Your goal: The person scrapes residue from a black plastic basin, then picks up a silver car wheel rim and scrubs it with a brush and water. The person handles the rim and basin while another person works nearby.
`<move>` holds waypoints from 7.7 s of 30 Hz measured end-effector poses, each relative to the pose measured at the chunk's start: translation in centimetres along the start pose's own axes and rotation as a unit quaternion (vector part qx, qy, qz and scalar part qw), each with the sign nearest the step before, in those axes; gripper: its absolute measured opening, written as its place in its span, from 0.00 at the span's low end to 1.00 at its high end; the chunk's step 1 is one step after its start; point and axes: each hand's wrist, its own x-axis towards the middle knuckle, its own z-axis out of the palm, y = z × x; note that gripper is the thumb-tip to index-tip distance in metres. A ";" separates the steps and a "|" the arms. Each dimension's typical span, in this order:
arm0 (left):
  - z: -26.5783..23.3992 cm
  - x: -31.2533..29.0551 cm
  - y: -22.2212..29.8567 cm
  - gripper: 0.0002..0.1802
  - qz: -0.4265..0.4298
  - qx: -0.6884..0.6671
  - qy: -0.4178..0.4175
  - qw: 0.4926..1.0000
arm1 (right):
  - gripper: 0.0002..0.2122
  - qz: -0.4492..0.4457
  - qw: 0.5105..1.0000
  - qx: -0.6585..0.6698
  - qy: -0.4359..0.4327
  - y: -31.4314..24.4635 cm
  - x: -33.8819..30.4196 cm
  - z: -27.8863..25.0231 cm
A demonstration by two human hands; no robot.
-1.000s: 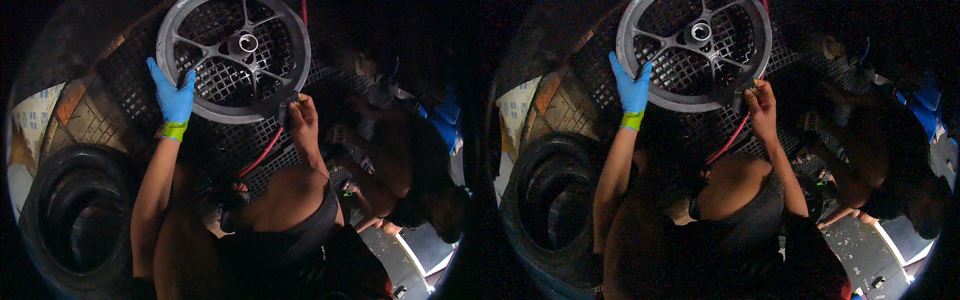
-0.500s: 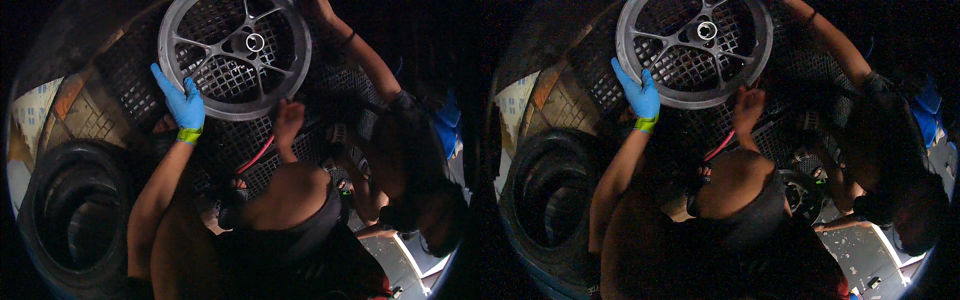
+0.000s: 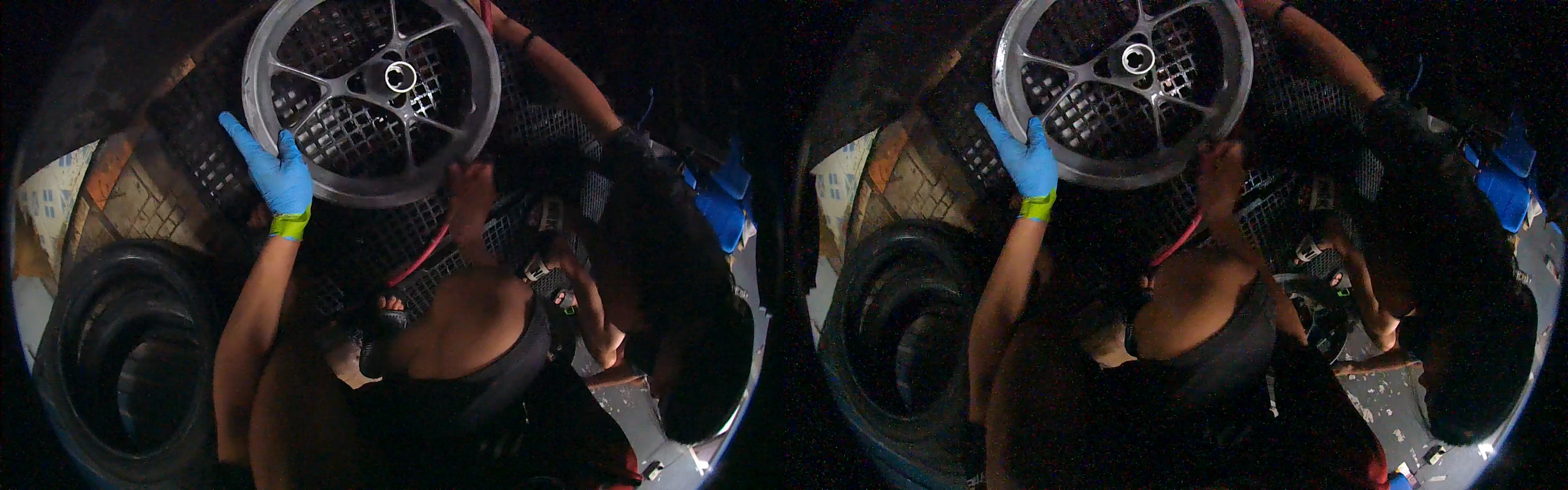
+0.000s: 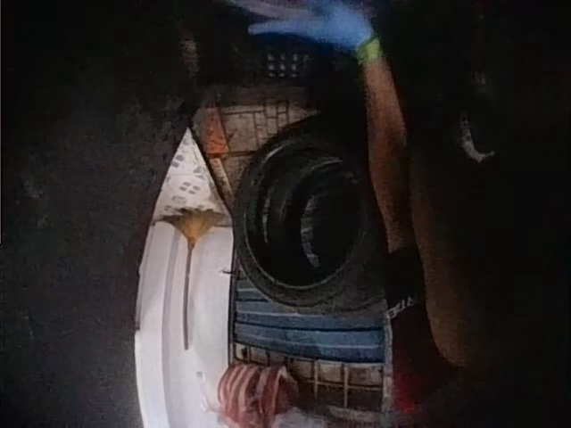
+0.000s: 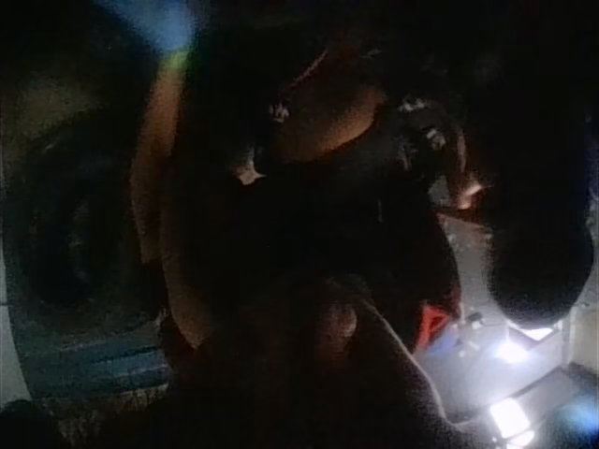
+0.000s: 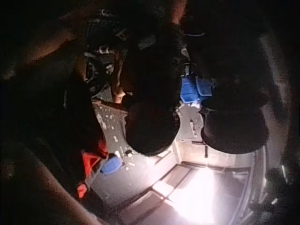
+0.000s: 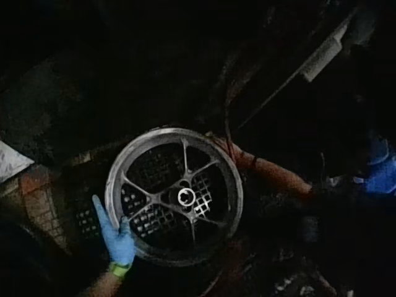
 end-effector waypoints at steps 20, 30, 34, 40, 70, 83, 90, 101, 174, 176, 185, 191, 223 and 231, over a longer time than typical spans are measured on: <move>-1.8 0.2 2.1 0.55 -0.037 -0.067 -0.028 0.997 | 0.21 0.112 0.985 -0.106 -0.082 -3.1 -3.8 1.0; -1.3 -1.3 -0.2 0.51 -0.073 -0.052 -0.037 0.995 | 0.18 -0.075 0.977 -0.183 -0.074 -3.4 -2.2 -0.1; -1.2 -1.6 -1.1 0.51 -0.055 -0.015 -0.042 0.997 | 0.20 -0.033 0.984 -0.174 -0.032 -3.0 2.9 -1.8; -1.6 0.8 -0.4 0.50 -0.048 -0.021 -0.063 0.997 | 0.18 0.001 0.980 -0.172 -0.096 -3.6 3.2 -2.0; 0.1 18.4 -0.1 0.47 0.091 0.042 -0.274 0.957 | 0.20 0.057 0.983 -0.154 -0.083 -4.6 0.2 -0.5; 0.7 -0.4 -2.1 0.50 -0.064 -0.003 -0.069 0.996 | 0.21 0.014 0.981 -0.185 -0.053 -3.5 -1.6 0.6; 1.0 -0.2 -1.0 0.50 -0.045 -0.028 -0.064 0.996 | 0.20 0.065 0.993 -0.094 -0.026 -3.1 -2.1 0.9; 0.9 -2.2 -0.9 0.51 -0.076 -0.013 -0.032 0.996 | 0.20 0.191 0.980 0.013 -0.049 -3.9 -6.4 4.0; -3.4 11.2 0.5 0.54 0.072 0.047 -0.201 0.976 | 0.19 0.031 0.973 -0.203 -0.104 -3.8 0.8 -0.1; -3.2 11.9 1.4 0.55 0.050 0.035 -0.217 0.974 | 0.21 0.011 0.988 -0.135 -0.080 -4.6 4.8 -0.8; -3.4 12.8 2.2 0.56 0.078 0.061 -0.242 0.965 | 0.24 -0.115 0.954 -0.246 -0.125 -2.9 7.7 -1.3; -3.5 12.6 1.3 0.55 0.079 0.018 -0.232 0.969 | 0.20 -0.072 0.963 -0.225 -0.132 -3.5 6.9 -1.5; -3.4 1.5 -1.7 0.54 -0.122 -0.038 -0.039 0.991 | 0.17 0.137 0.984 -0.010 -0.117 -3.9 -5.4 1.5; -3.4 6.1 1.2 0.53 -0.032 0.027 -0.139 0.989 | 0.21 0.003 0.983 -0.138 -0.121 -4.6 7.9 0.2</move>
